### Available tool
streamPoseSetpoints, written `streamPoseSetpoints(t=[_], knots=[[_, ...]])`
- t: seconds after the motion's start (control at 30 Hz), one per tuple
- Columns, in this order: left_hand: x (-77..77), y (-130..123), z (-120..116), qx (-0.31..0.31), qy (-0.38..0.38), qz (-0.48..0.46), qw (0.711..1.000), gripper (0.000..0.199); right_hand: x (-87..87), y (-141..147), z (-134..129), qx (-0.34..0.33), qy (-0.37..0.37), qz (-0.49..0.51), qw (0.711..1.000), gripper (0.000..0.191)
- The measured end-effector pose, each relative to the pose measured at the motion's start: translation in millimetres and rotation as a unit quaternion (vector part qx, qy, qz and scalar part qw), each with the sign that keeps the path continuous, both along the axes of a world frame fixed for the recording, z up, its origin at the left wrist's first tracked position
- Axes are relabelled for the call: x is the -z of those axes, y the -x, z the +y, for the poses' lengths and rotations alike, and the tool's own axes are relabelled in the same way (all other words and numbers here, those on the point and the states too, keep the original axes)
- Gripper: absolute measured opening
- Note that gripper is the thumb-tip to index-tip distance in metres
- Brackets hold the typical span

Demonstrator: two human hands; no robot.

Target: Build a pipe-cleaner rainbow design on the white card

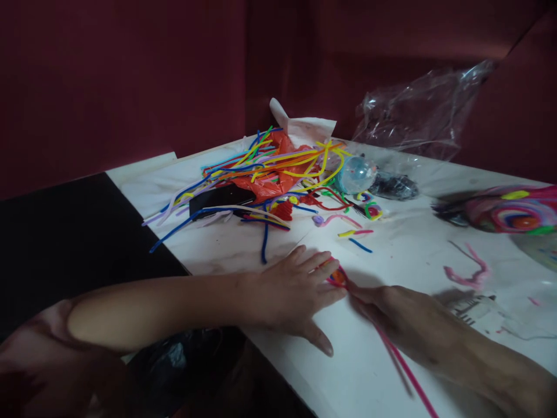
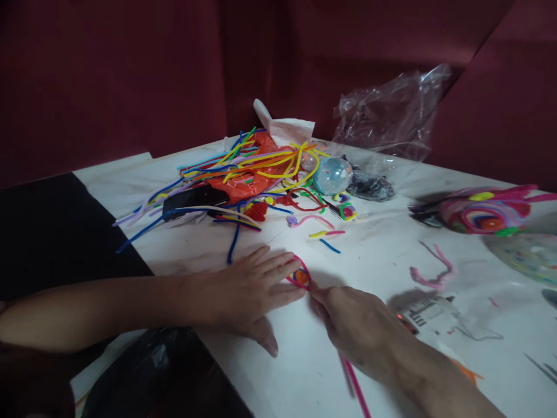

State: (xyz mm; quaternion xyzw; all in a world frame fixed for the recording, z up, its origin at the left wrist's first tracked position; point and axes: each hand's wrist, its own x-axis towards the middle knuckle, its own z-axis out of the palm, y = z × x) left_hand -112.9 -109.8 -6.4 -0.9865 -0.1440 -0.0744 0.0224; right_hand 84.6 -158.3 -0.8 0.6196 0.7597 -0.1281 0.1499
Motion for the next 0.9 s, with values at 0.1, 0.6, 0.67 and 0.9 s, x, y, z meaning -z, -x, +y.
streamPoseSetpoints(t=[0.1,0.6,0.67,0.9], knots=[[5.8,-4,0,-0.007,-0.007,-0.001,1.0,0.075,0.0,-3,-1,0.007,0.01,0.046,0.999,0.025],[5.7,-18,4,0.04,0.042,0.016,0.998,0.068,-5.4,-19,14,0.049,0.107,0.384,0.916,0.037],[6.8,-18,5,0.041,0.055,0.016,0.998,0.066,-8.8,-16,13,0.045,0.088,0.388,0.916,0.035],[9.0,-19,7,0.052,0.062,0.001,0.997,0.068,-10.8,-13,10,0.094,0.082,0.34,0.932,0.034]])
